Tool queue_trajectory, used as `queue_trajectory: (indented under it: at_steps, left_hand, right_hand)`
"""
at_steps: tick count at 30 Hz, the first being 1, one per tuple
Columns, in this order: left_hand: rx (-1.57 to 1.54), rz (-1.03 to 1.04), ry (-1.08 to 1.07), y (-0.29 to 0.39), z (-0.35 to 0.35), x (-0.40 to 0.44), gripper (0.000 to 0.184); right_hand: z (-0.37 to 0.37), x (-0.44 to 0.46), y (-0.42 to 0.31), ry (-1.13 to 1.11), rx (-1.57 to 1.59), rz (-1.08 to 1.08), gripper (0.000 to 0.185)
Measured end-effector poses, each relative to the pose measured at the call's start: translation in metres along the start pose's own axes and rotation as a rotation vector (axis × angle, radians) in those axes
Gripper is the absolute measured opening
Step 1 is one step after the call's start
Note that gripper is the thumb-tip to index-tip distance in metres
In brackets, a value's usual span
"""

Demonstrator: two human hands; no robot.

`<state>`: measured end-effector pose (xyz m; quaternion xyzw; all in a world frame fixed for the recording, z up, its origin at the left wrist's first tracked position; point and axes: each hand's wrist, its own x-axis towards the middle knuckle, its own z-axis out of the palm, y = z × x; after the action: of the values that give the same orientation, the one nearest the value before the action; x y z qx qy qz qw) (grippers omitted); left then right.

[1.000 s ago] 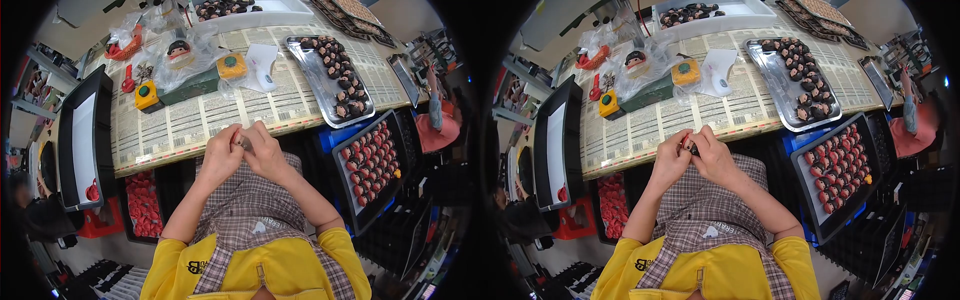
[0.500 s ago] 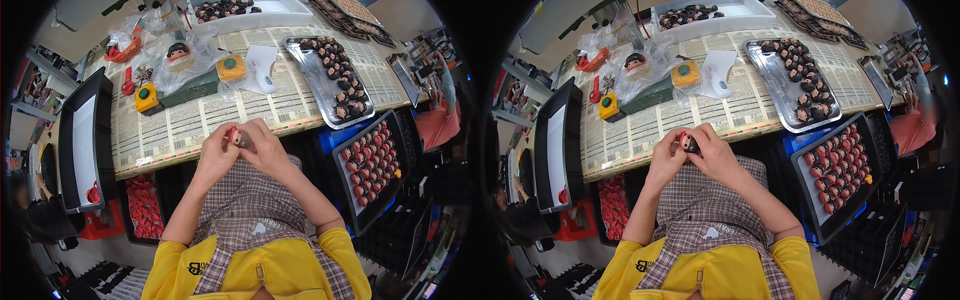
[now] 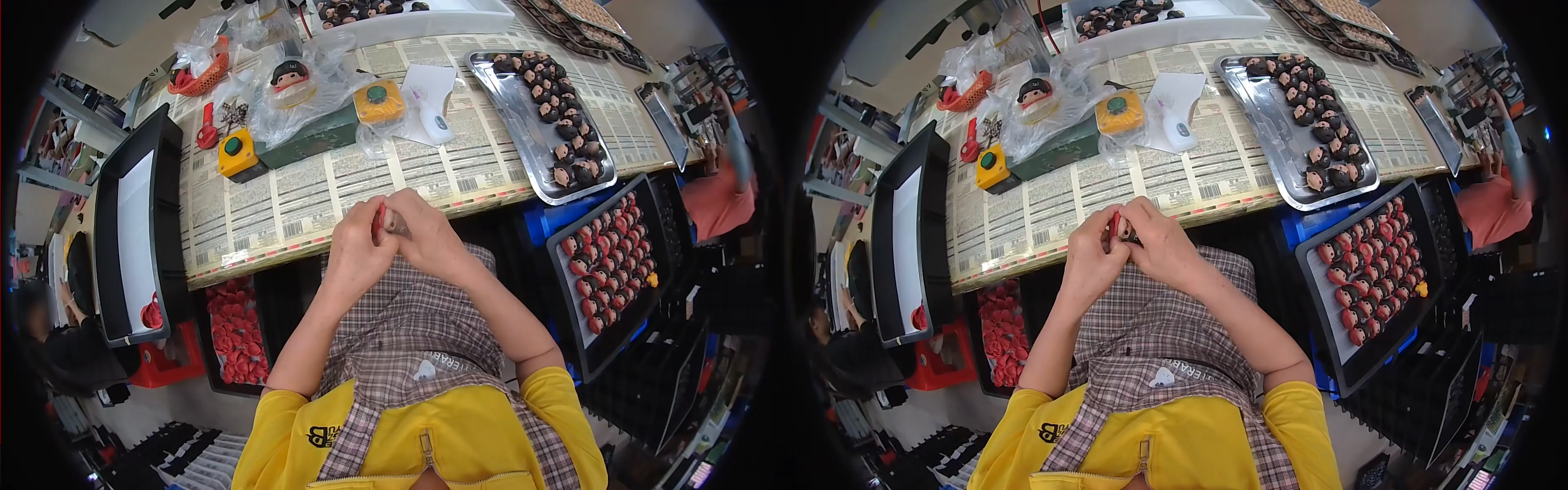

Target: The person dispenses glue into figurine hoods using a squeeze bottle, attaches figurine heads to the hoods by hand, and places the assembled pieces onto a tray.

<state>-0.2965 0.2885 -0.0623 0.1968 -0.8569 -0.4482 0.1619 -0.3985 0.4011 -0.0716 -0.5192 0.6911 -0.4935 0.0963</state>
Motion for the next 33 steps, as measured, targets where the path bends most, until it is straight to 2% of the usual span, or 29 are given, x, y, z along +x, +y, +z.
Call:
queue_trajectory:
  at_steps: [3,9,15,21,24,27,30,33]
  left_hand:
    - [0.012,0.072,0.071,-0.005,0.005,0.000,0.039]
    - [-0.081,-0.016,0.073,-0.006,0.006,0.002,0.039]
    - [-0.351,-0.179,0.014,-0.014,0.002,0.004,0.033]
    - [-0.437,-0.213,-0.028,-0.013,0.001,0.003,0.032]
    - [-0.591,-0.174,-0.027,-0.016,0.002,0.005,0.032]
    - [-0.583,-0.253,-0.046,-0.005,-0.002,0.008,0.032]
    - [-0.477,-0.189,-0.021,-0.012,0.003,0.005,0.029]
    - [-0.276,-0.075,0.065,-0.013,0.010,0.005,0.027]
  right_hand:
    - [0.005,-0.002,0.002,0.042,0.036,-0.011,0.040]
    - [0.012,-0.005,0.007,0.110,0.039,-0.034,0.039]
    - [0.012,-0.003,0.011,0.139,0.126,-0.047,0.040]
    - [0.011,-0.006,0.012,0.129,0.144,-0.020,0.041]
    - [0.006,-0.004,0.011,0.115,0.058,-0.064,0.044]
    - [0.004,-0.003,0.005,0.103,-0.041,-0.042,0.046]
    - [0.005,-0.006,0.008,0.029,-0.080,-0.018,0.046]
    - [0.004,-0.005,0.004,0.056,-0.051,-0.001,0.041]
